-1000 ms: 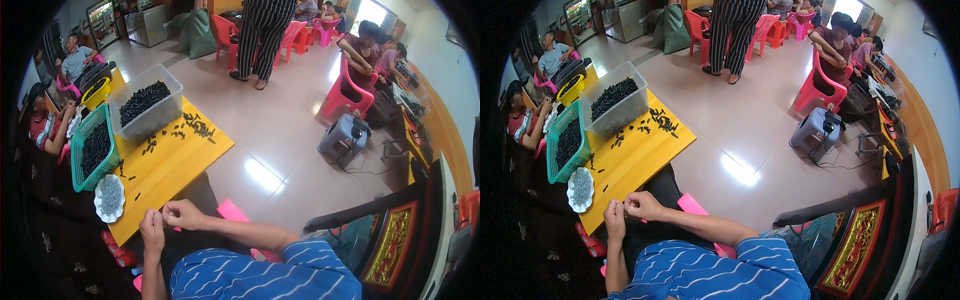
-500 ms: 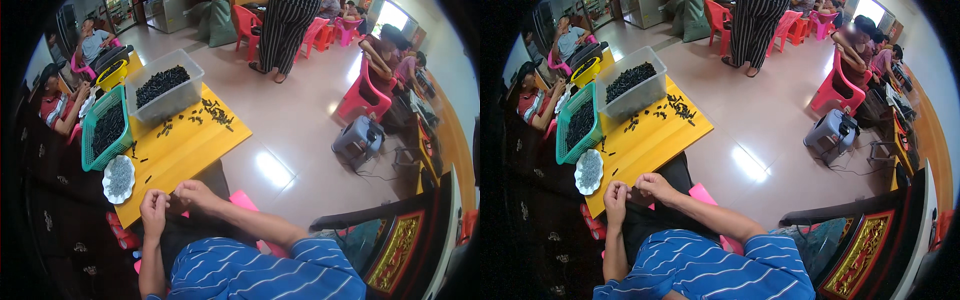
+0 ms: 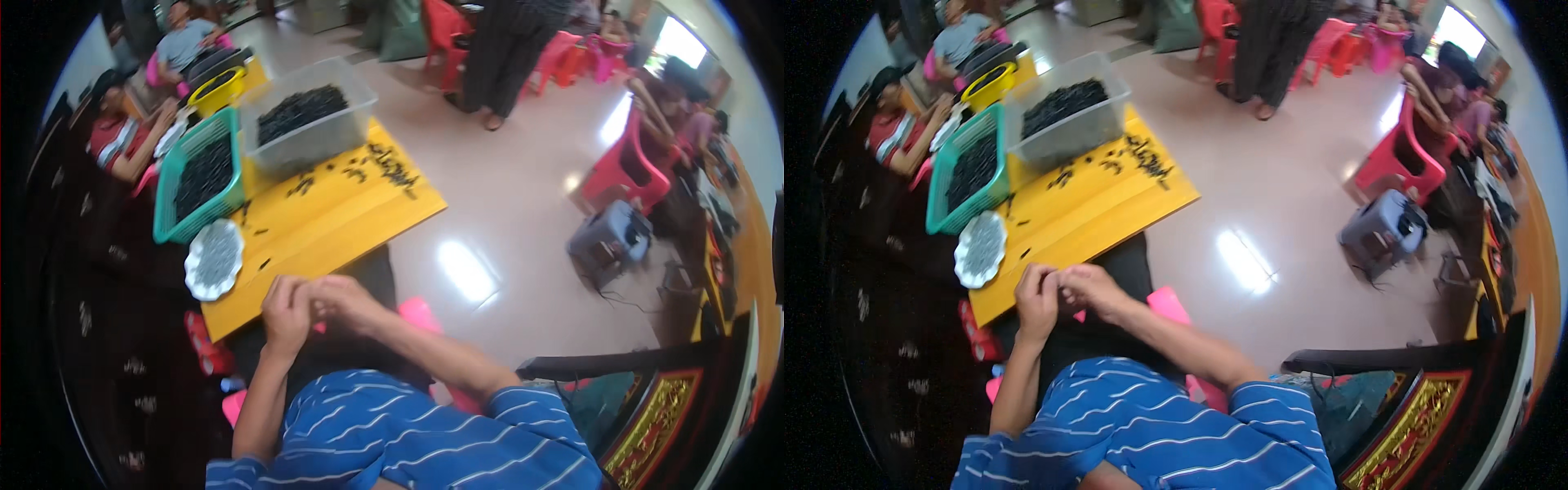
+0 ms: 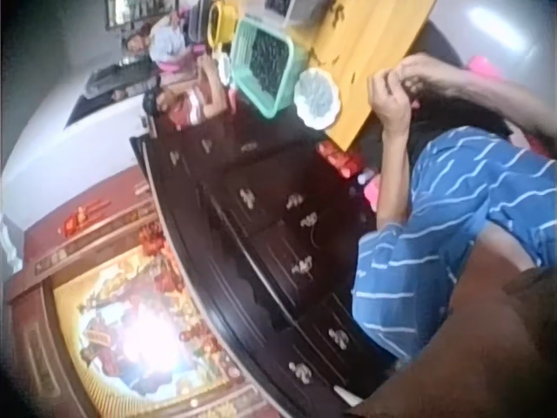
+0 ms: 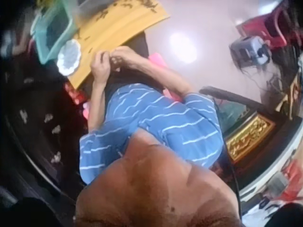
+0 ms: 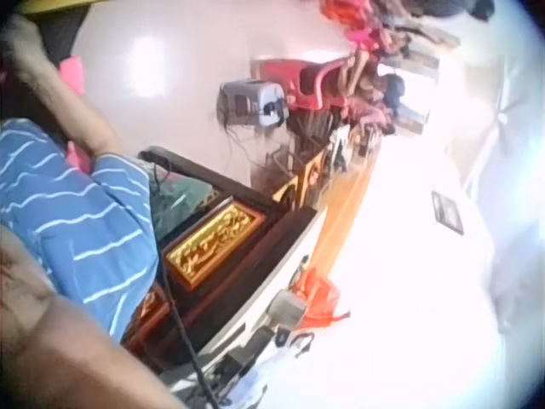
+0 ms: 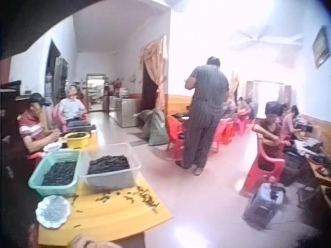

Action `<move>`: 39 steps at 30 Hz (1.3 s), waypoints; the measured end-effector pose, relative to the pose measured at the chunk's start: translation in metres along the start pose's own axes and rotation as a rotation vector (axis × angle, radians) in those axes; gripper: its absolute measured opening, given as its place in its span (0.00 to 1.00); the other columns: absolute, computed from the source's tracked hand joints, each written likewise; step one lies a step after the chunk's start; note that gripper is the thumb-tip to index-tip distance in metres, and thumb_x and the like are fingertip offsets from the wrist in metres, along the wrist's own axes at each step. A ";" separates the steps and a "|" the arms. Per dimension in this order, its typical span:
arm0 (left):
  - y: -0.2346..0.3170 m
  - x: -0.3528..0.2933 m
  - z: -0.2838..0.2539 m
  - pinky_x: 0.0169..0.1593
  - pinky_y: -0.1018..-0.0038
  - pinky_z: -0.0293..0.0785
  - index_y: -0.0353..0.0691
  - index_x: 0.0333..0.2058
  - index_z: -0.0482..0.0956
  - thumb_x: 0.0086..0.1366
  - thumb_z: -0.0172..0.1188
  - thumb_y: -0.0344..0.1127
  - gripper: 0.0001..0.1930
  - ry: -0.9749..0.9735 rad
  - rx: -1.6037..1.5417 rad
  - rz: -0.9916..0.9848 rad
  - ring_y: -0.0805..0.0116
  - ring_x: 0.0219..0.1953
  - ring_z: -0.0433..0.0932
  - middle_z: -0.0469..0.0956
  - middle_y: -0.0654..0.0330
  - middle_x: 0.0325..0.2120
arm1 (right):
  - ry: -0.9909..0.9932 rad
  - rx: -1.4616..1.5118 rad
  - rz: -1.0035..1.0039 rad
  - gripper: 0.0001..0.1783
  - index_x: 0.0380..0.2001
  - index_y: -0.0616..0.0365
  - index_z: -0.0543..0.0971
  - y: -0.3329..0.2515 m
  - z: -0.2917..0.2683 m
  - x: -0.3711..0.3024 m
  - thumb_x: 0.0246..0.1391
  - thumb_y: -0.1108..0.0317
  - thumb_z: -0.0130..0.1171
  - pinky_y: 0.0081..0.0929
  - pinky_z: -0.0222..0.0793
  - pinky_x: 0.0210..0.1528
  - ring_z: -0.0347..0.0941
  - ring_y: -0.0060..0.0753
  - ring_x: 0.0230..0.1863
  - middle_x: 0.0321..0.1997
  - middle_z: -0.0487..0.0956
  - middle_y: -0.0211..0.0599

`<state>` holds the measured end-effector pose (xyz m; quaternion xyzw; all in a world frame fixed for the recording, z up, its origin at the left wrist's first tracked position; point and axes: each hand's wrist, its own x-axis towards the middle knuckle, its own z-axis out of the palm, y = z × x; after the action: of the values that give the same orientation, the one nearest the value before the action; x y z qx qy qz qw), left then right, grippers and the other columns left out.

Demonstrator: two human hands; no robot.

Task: The person assembles small components by picking up plastic parts and metal pieces from the table, inserting the metal pieces into the plastic parts by hand, and placing the assembled items on the table.

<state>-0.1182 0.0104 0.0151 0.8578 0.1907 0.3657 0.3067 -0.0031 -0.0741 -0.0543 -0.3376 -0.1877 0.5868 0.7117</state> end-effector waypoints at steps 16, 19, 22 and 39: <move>-0.015 0.001 -0.008 0.34 0.71 0.75 0.34 0.36 0.78 0.64 0.60 0.26 0.04 -0.003 -0.147 -0.149 0.64 0.29 0.80 0.79 0.54 0.28 | -0.021 0.078 0.080 0.10 0.42 0.51 0.77 -0.015 -0.012 -0.004 0.62 0.59 0.61 0.18 0.71 0.41 0.74 0.17 0.33 0.34 0.79 0.23; -0.022 -0.004 -0.011 0.33 0.79 0.73 0.33 0.37 0.77 0.65 0.58 0.25 0.04 -0.032 -0.230 -0.139 0.77 0.27 0.76 0.77 0.61 0.25 | 0.030 0.120 0.067 0.11 0.44 0.52 0.76 -0.018 -0.013 -0.002 0.62 0.60 0.61 0.19 0.71 0.41 0.75 0.17 0.34 0.36 0.81 0.25; -0.022 -0.006 -0.012 0.33 0.79 0.73 0.32 0.38 0.77 0.65 0.59 0.25 0.04 -0.076 -0.183 -0.108 0.76 0.28 0.77 0.78 0.60 0.26 | 0.022 0.107 0.065 0.11 0.45 0.52 0.76 -0.019 -0.011 -0.003 0.63 0.62 0.61 0.19 0.72 0.42 0.75 0.17 0.34 0.39 0.82 0.27; -0.014 -0.001 -0.010 0.32 0.74 0.74 0.33 0.36 0.80 0.61 0.63 0.25 0.05 -0.055 -0.059 -0.014 0.65 0.28 0.80 0.80 0.55 0.28 | 0.037 0.027 0.069 0.09 0.43 0.53 0.79 -0.021 -0.006 -0.006 0.63 0.64 0.61 0.18 0.72 0.42 0.75 0.15 0.34 0.37 0.81 0.25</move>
<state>-0.1276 0.0243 0.0110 0.8568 0.1771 0.3454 0.3395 0.0145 -0.0832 -0.0431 -0.3448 -0.1548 0.6073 0.6988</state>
